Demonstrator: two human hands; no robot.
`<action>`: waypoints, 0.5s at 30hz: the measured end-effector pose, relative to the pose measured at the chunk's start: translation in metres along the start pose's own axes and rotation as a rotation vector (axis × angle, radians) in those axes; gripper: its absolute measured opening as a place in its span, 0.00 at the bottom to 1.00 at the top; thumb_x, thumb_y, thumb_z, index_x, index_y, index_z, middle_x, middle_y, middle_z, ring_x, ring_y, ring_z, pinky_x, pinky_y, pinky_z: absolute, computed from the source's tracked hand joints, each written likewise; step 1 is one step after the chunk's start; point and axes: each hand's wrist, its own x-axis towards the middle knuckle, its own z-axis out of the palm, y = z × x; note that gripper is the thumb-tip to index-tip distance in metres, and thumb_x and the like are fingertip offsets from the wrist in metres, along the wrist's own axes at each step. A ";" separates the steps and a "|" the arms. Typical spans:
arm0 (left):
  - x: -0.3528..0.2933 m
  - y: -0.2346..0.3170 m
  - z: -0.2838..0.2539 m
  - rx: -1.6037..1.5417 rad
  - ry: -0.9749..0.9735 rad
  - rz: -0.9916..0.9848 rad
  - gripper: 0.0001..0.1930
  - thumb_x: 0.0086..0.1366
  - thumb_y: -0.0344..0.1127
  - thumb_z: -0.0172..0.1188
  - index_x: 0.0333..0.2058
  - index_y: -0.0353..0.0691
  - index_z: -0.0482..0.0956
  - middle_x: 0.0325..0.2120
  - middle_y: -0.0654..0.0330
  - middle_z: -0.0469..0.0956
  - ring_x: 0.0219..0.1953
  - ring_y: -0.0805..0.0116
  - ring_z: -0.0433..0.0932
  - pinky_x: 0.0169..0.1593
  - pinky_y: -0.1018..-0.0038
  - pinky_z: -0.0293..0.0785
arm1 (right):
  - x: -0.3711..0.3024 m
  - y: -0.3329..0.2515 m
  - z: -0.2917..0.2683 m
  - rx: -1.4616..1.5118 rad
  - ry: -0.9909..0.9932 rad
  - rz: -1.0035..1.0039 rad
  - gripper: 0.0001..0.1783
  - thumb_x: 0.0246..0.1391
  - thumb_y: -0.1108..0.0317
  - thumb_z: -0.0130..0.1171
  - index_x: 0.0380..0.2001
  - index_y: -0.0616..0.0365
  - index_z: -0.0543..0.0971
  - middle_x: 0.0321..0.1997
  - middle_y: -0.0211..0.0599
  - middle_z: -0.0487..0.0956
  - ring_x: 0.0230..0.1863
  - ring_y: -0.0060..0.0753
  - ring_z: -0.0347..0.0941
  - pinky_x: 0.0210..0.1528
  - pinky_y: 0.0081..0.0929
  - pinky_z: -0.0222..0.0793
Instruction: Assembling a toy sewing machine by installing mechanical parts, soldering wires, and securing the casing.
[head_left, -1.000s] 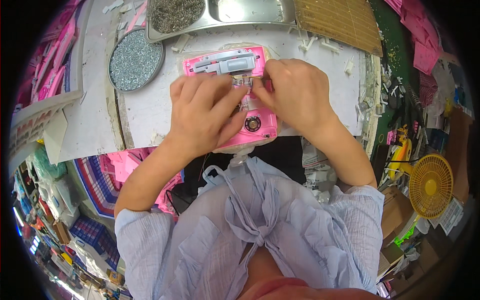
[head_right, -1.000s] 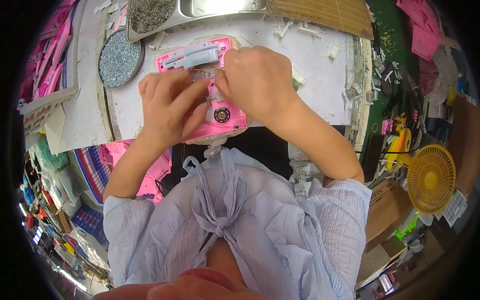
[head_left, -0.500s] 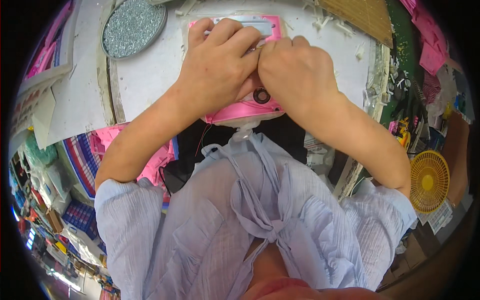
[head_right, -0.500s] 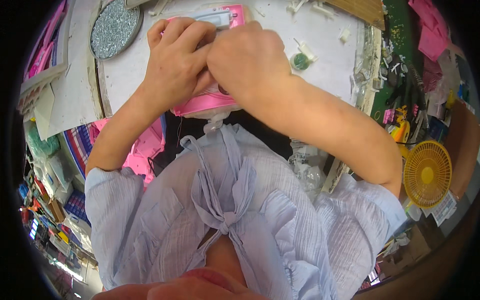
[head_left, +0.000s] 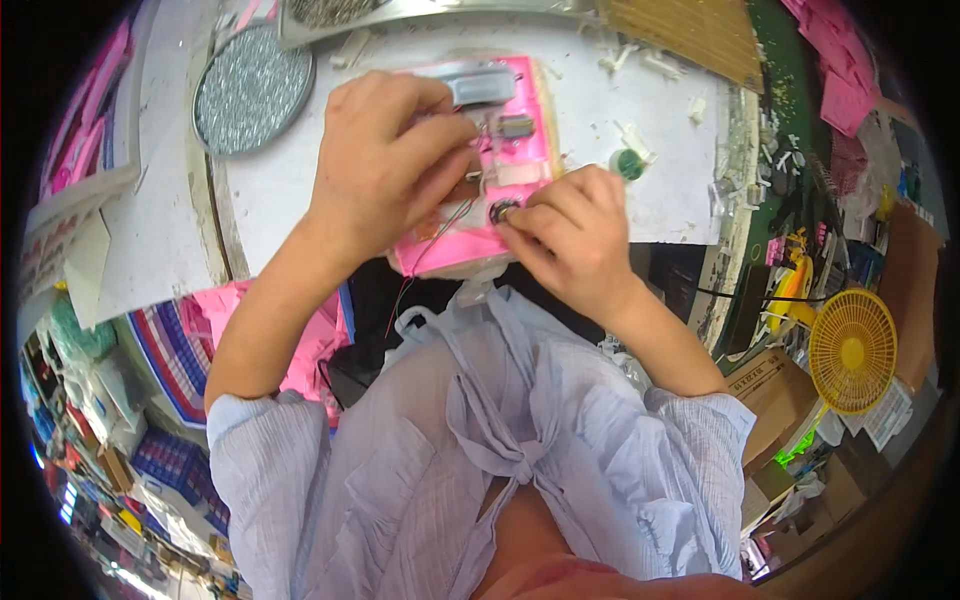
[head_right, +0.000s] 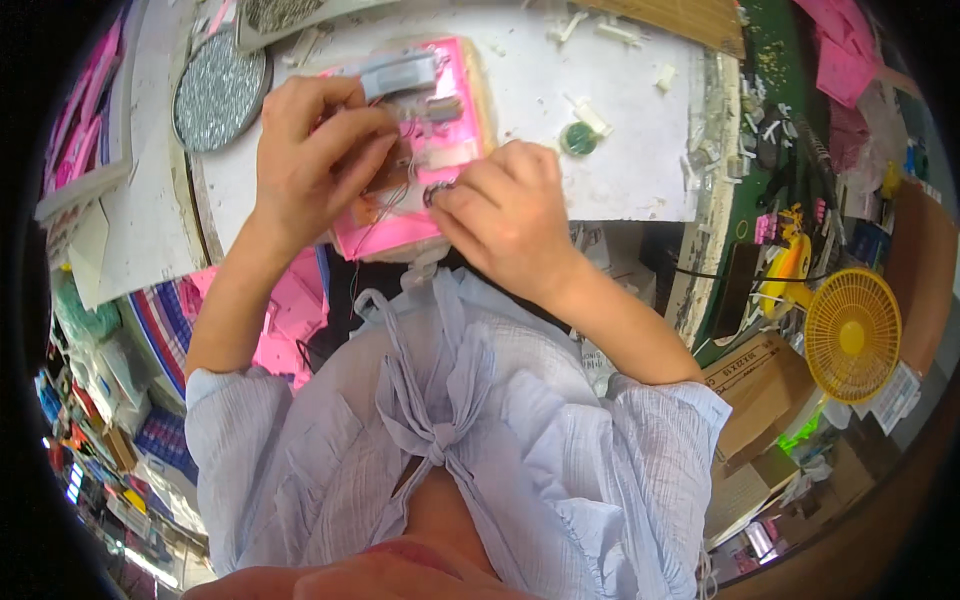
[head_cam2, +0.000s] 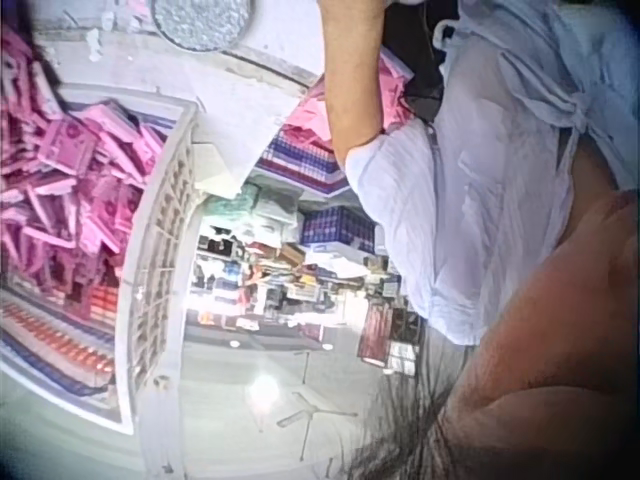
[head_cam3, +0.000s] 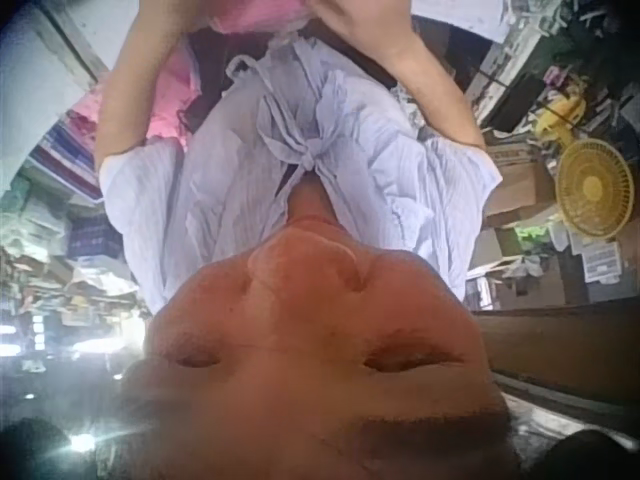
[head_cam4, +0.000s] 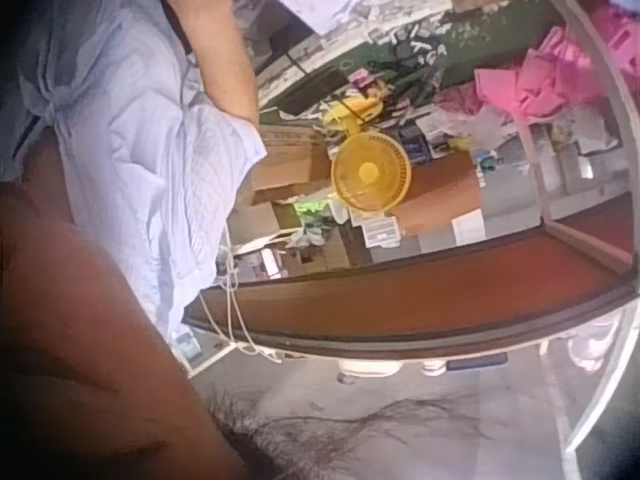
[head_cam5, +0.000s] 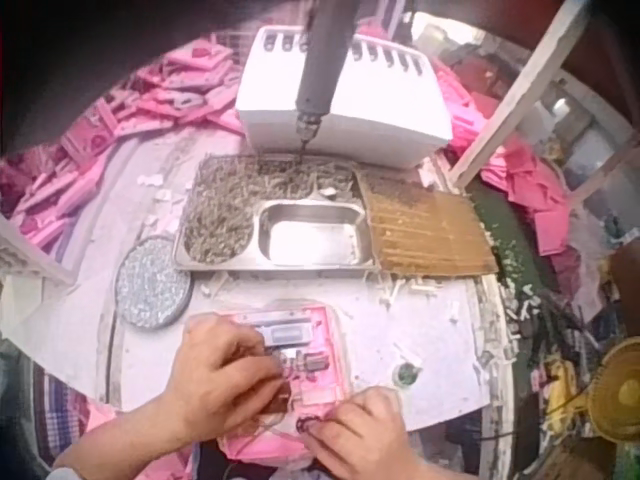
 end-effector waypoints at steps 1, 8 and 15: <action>0.000 0.003 0.000 0.037 -0.020 0.016 0.12 0.50 0.35 0.72 0.35 0.48 0.84 0.35 0.66 0.75 0.38 0.62 0.75 0.46 0.62 0.66 | 0.001 -0.002 0.001 0.039 -0.008 0.007 0.10 0.44 0.65 0.73 0.30 0.51 0.82 0.33 0.27 0.77 0.39 0.37 0.71 0.47 0.41 0.63; 0.027 -0.005 0.007 0.159 -0.149 0.168 0.16 0.47 0.36 0.72 0.38 0.54 0.88 0.41 0.65 0.77 0.43 0.61 0.74 0.50 0.61 0.64 | 0.010 0.053 -0.069 0.119 0.102 0.101 0.06 0.45 0.70 0.71 0.29 0.54 0.84 0.26 0.32 0.79 0.33 0.38 0.72 0.41 0.35 0.68; 0.043 -0.014 0.005 0.317 -0.267 0.371 0.16 0.49 0.43 0.64 0.38 0.48 0.85 0.45 0.63 0.77 0.46 0.62 0.73 0.53 0.55 0.63 | 0.114 0.253 -0.160 -0.245 0.406 0.615 0.14 0.49 0.58 0.67 0.34 0.55 0.87 0.41 0.40 0.87 0.42 0.50 0.82 0.45 0.43 0.76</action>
